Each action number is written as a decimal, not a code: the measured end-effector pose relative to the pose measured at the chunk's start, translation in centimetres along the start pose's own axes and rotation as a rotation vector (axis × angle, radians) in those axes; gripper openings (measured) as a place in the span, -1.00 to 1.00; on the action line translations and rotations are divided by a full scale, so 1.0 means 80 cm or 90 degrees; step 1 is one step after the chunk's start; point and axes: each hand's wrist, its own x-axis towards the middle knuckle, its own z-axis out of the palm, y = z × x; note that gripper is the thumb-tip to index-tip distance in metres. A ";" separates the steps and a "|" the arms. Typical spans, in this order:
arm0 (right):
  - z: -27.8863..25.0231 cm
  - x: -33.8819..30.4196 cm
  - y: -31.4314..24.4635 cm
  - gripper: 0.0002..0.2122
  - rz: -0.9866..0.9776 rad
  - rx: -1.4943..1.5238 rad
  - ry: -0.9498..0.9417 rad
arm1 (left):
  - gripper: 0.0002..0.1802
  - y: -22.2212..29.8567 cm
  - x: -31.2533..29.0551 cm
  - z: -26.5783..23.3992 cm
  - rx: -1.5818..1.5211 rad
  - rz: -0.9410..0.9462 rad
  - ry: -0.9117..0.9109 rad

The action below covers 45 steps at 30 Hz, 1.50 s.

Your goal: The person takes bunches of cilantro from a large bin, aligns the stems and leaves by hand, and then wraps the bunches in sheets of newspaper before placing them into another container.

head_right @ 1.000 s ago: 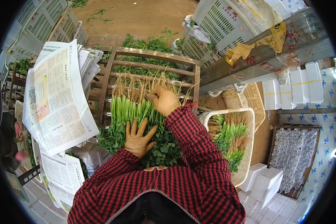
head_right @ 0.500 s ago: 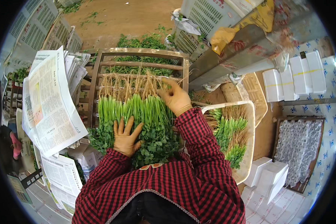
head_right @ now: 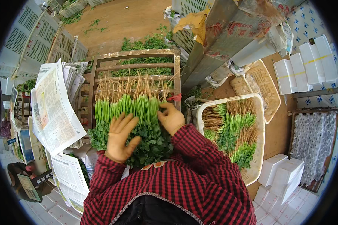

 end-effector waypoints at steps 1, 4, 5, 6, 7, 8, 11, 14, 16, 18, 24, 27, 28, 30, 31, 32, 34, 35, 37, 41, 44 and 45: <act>0.012 -0.007 -0.032 -0.62 0.001 -0.081 0.016 | -0.26 0.006 0.005 0.018 0.023 0.000 -0.057; 0.046 -0.013 -0.013 -0.68 -0.133 0.106 -0.054 | -0.20 -0.041 -0.008 0.086 0.062 -0.029 -0.080; 0.035 -0.015 -0.013 -0.69 -0.087 0.178 -0.102 | -0.21 -0.046 -0.007 0.088 0.059 -0.027 -0.080; 0.024 -0.017 -0.016 -0.70 -0.041 0.251 -0.152 | -0.21 -0.050 -0.005 0.089 0.057 -0.025 -0.080; 0.004 -0.024 -0.032 -0.70 0.018 0.306 -0.134 | -0.22 -0.048 -0.011 0.091 0.048 -0.035 -0.083; -0.009 -0.019 -0.020 -0.69 -0.004 0.278 -0.094 | -0.22 -0.050 -0.009 0.094 0.065 -0.030 -0.086; -0.048 0.003 0.001 -0.72 0.079 0.195 -0.034 | -0.24 -0.050 -0.010 0.096 0.081 -0.032 -0.100; -0.043 0.025 0.002 -0.54 0.017 -0.031 -0.098 | -0.25 -0.050 -0.009 0.099 0.069 -0.025 -0.090; -0.018 0.028 -0.011 -0.37 -0.041 -0.071 -0.137 | -0.25 -0.048 -0.004 0.095 0.063 -0.025 -0.088; -0.012 0.031 -0.016 -0.37 -0.043 -0.185 -0.154 | -0.25 -0.046 -0.005 0.094 0.050 -0.020 -0.089; -0.058 0.044 -0.040 -0.55 -0.188 -0.235 -0.065 | -0.24 -0.045 -0.013 0.092 0.054 -0.038 -0.094; -0.035 0.076 -0.044 -0.65 -0.325 -0.420 -0.093 | -0.25 -0.042 -0.010 0.089 0.063 -0.022 -0.090; -0.024 0.094 -0.041 -0.71 -0.273 -0.474 -0.158 | -0.26 -0.042 -0.006 0.090 0.076 -0.016 -0.096; -0.016 0.109 -0.047 -0.76 -0.348 -0.503 -0.174 | -0.26 -0.040 -0.009 0.092 0.114 -0.018 -0.104; -0.018 0.118 -0.044 -0.78 -0.379 -0.520 -0.188 | -0.28 -0.027 0.001 0.085 0.109 -0.031 -0.127; -0.016 0.120 -0.045 -0.79 -0.371 -0.551 -0.211 | -0.29 -0.014 0.002 0.082 0.139 -0.043 -0.137; -0.014 0.121 -0.045 -0.81 -0.398 -0.580 -0.213 | -0.32 0.008 0.005 0.085 0.192 -0.065 -0.162; -0.015 0.123 -0.043 -0.80 -0.405 -0.588 -0.226 | -0.35 0.016 0.010 0.085 0.218 -0.086 -0.205; -0.009 0.124 -0.044 -0.77 -0.344 -0.611 -0.187 | -0.39 0.014 0.013 0.096 0.224 -0.088 -0.227; -0.021 0.143 0.014 -0.77 -0.091 0.147 -0.055 | -0.36 -0.001 -0.001 0.093 0.174 -0.029 -0.180; -0.059 0.069 -0.019 -0.76 -0.018 0.201 -0.036 | -0.33 -0.005 -0.045 0.064 0.039 -0.041 0.010; -0.071 0.058 0.001 -0.71 -0.048 0.175 -0.064 | -0.33 -0.004 -0.055 0.046 0.052 -0.086 0.062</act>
